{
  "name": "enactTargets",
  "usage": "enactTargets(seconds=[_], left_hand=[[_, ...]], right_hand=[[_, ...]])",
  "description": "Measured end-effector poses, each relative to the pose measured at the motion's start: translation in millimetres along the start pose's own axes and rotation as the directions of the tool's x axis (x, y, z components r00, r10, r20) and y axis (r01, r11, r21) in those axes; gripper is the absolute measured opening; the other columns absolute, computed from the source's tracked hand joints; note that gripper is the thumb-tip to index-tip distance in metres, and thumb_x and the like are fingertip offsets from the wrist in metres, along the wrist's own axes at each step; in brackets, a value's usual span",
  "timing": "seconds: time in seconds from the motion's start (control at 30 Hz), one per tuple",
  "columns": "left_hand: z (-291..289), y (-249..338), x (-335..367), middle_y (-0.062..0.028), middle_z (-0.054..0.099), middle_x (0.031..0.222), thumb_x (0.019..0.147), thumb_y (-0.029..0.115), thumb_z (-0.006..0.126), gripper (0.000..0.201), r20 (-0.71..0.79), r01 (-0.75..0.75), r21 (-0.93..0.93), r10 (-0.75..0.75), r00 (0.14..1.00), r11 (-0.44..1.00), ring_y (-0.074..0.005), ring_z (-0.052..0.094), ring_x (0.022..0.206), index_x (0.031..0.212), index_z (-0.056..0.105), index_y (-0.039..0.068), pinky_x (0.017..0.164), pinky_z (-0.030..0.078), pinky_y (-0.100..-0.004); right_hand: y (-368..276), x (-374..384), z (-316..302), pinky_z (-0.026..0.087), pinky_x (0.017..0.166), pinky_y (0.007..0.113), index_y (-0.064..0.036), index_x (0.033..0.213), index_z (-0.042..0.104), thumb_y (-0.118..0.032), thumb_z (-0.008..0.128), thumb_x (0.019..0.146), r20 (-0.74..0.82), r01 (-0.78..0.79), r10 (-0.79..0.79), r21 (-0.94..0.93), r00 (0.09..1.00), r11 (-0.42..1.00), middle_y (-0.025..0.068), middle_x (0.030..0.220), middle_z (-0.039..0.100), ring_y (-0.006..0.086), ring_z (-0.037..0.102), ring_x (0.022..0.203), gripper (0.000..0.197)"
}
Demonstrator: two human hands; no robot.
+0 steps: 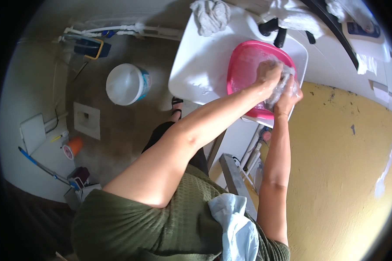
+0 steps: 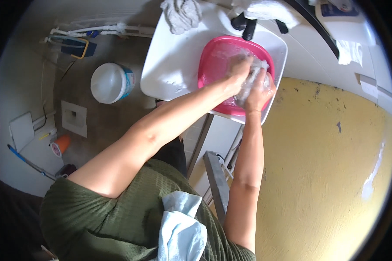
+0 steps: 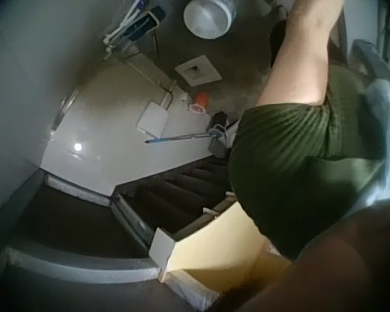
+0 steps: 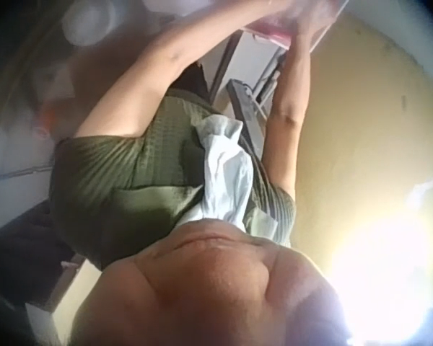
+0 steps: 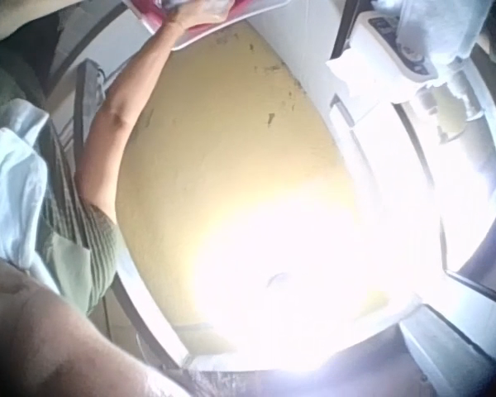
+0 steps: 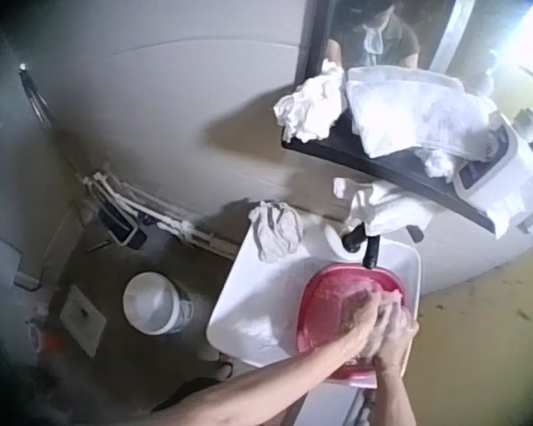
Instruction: The person washes white cloths in a pink basin using water from a faucet, then wrings them out by hand one at a time.
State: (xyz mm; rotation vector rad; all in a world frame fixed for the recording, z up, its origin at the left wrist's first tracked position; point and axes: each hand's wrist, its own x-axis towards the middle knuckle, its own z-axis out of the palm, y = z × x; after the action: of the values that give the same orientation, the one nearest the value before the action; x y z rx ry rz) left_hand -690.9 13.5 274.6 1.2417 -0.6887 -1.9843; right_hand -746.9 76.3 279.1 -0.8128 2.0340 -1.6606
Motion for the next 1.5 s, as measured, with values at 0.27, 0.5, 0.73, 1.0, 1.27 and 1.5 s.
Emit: enactTargets(seconds=[0.27,0.5,0.73,1.0,1.27,1.5], left_hand=[[-64.1,13.3,23.3,-0.0058,0.066,0.08,0.082,0.027,0.068,0.027,0.099,-0.103,0.335,0.074,0.992,0.937,-0.0123,0.062,0.072,0.091,0.067,0.001,0.064,0.048,-0.0295],[-69.0,-35.4,10.8,-0.0273,0.022,0.151,0.086,0.033,0.065,0.082,0.188,-0.24,0.893,0.17,0.967,0.381,-0.0462,0.029,0.138,0.154,0.019,0.023,0.113,0.03,-0.0488],[-55.1,-63.5,54.0,-0.0213,0.024,0.153,0.082,0.044,0.068,0.09,0.127,-0.134,0.85,0.048,0.991,0.509,-0.0406,0.03,0.139,0.154,0.019,0.021,0.11,0.034,-0.0512],[-49.1,-36.7,84.0,-0.0125,0.057,0.123,0.087,0.073,0.048,0.081,0.572,0.529,-0.035,-0.417,0.706,0.848,-0.0258,0.059,0.109,0.135,0.045,0.008,0.092,0.05,-0.043],[-22.3,-12.1,26.1,-0.0124,0.063,0.109,0.092,0.055,0.055,0.06,0.208,0.075,0.042,-0.082,0.975,0.996,-0.023,0.061,0.093,0.122,0.058,0.002,0.08,0.051,-0.0391],[-23.4,3.8,-1.5,-0.0043,0.066,0.086,0.089,0.029,0.066,0.025,0.187,0.137,0.057,-0.145,0.972,0.989,-0.0136,0.062,0.074,0.092,0.067,0.004,0.063,0.05,-0.0315]], right_hand=[[83.8,40.1,-43.6,0.042,0.095,0.034,0.0076,0.123,0.056,-0.052,0.051,0.096,0.173,-0.346,0.348,-0.044,0.921,0.937,0.0126,0.109,0.063,0.0206,0.056,0.106,0.066],[80.8,-43.1,1.3,0.04,0.1,0.062,-0.0282,0.147,0.037,-0.016,0.059,0.087,0.449,0.427,0.164,-0.891,0.878,0.154,0.0135,0.153,0.035,0.0406,0.035,0.138,0.066],[93.2,36.6,-8.7,0.057,0.072,0.045,-0.0027,0.128,0.053,0.001,0.058,0.083,0.363,-0.566,0.531,-0.012,0.766,0.824,0.0184,0.109,0.066,0.0349,0.067,0.096,0.046],[1.3,-39.1,6.7,0.048,0.093,0.031,-0.0053,0.13,0.059,-0.005,0.077,0.08,0.306,0.184,-0.143,-0.111,0.941,0.977,0.009,0.116,0.065,0.0177,0.06,0.107,0.053],[-6.8,-16.2,9.0,0.052,0.063,0.044,-0.0049,0.087,0.066,-0.013,0.072,0.081,0.169,0.379,-0.347,-0.237,0.923,0.894,0.021,0.076,0.065,0.0398,0.066,0.07,0.011],[57.8,48.2,-13.8,0.049,0.079,0.041,0.0067,0.094,0.068,-0.042,0.055,0.093,0.216,-0.34,0.415,-0.313,0.884,0.887,0.0216,0.086,0.069,0.0269,0.066,0.082,0.05]])
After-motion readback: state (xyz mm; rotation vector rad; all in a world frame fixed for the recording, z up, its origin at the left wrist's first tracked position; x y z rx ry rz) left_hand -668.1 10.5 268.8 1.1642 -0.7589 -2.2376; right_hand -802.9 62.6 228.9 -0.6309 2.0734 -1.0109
